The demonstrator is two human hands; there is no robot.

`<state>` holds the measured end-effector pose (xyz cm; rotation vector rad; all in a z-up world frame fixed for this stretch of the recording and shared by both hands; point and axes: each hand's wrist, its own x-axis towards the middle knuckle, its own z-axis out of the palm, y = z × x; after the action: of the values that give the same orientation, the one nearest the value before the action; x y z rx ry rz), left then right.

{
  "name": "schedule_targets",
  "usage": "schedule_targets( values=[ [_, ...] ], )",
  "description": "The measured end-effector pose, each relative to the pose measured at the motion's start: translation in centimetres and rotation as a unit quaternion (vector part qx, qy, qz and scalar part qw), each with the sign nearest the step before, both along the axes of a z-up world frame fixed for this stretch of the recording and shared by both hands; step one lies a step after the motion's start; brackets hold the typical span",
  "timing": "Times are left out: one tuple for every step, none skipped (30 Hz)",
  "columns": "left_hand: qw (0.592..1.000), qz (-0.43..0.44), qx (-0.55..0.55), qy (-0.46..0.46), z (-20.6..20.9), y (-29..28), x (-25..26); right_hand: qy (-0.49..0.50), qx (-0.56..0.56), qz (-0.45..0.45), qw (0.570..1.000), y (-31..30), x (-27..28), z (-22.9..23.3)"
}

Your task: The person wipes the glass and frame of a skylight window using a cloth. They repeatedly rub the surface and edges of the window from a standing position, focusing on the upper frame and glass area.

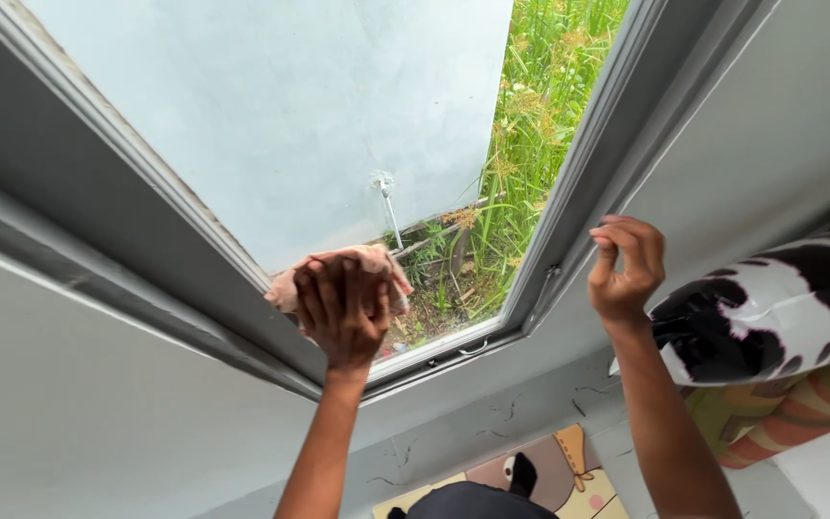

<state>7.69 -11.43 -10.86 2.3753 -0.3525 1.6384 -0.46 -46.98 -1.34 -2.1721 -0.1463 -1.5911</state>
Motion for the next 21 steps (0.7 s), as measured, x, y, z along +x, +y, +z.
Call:
schedule_targets(
  values=[
    [1.000, 0.000, -0.006, 0.009, -0.2, 0.0, 0.2, 0.005, -0.011, -0.007, 1.000, -0.8, 0.1, -0.7],
    [1.000, -0.002, -0.012, 0.018, -0.3, -0.1, 0.4, 0.010, -0.021, -0.016, 1.000, -1.8, 0.2, -1.4],
    [0.999, -0.003, -0.018, 0.027, -0.3, -0.4, 0.4, 0.015, -0.032, -0.024, 0.999, -2.7, 0.5, -2.2],
    [0.999, 0.001, -0.018, 0.030, -0.2, -0.6, 0.3, 0.031, -0.055, -0.039, 0.997, -3.4, 0.9, -3.1],
    [0.999, 0.005, -0.019, 0.033, 0.1, -0.7, 0.0, 0.047, -0.079, -0.054, 0.994, -4.0, 1.6, -4.1],
    [0.999, 0.012, -0.019, 0.037, 0.4, -0.9, -0.3, 0.063, -0.103, -0.066, 0.990, -4.5, 2.3, -5.2],
    [0.998, 0.016, -0.027, 0.049, 0.6, -1.4, -0.6, 0.070, -0.113, -0.062, 0.989, -5.0, 3.0, -6.2],
    [0.997, 0.020, -0.034, 0.061, 0.9, -1.8, -0.9, 0.077, -0.122, -0.057, 0.988, -5.4, 3.7, -7.2],
    [0.996, 0.025, -0.041, 0.073, 1.1, -2.2, -1.1, 0.084, -0.132, -0.052, 0.986, -5.7, 4.4, -8.2],
    [0.995, 0.027, -0.048, 0.079, 1.3, -2.7, -1.1, 0.090, -0.139, -0.055, 0.985, -6.0, 5.1, -9.0],
    [0.994, 0.029, -0.056, 0.084, 1.5, -3.0, -1.1, 0.095, -0.147, -0.057, 0.983, -6.3, 5.8, -9.7],
    [0.994, 0.029, -0.062, 0.089, 1.5, -3.3, -1.0, 0.101, -0.153, -0.062, 0.981, -6.4, 6.4, -10.5],
    [0.993, 0.037, -0.059, 0.090, 1.5, -3.7, -1.1, 0.090, -0.160, -0.066, 0.981, -6.5, 6.9, -11.1],
    [0.993, 0.045, -0.056, 0.089, 1.6, -4.2, -0.9, 0.078, -0.166, -0.071, 0.981, -6.5, 7.5, -11.6],
    [0.993, 0.053, -0.053, 0.089, 1.7, -4.7, -0.7, 0.066, -0.171, -0.076, 0.980, -6.5, 8.0, -11.9],
    [0.994, 0.051, -0.050, 0.085, 1.6, -5.2, -0.5, 0.052, -0.170, -0.084, 0.980, -6.5, 8.4, -12.3],
    [0.994, 0.050, -0.048, 0.082, 1.6, -5.8, -0.3, 0.039, -0.169, -0.091, 0.981, -6.5, 8.8, -12.6],
    [0.995, 0.050, -0.046, 0.079, 1.6, -6.4, 0.0, 0.025, -0.169, -0.098, 0.980, -6.5, 9.2, -12.7],
    [0.995, 0.045, -0.049, 0.071, 1.6, -7.0, 0.2, 0.014, -0.167, -0.098, 0.981, -6.5, 9.5, -12.9],
    [0.996, 0.041, -0.052, 0.064, 1.5, -7.7, 0.2, 0.004, -0.166, -0.098, 0.981, -6.5, 9.6, -13.1],
    [0.996, 0.038, -0.056, 0.057, 1.4, -8.3, 0.3, -0.006, -0.166, -0.098, 0.981, -6.5, 9.7, -13.3]
  ],
)
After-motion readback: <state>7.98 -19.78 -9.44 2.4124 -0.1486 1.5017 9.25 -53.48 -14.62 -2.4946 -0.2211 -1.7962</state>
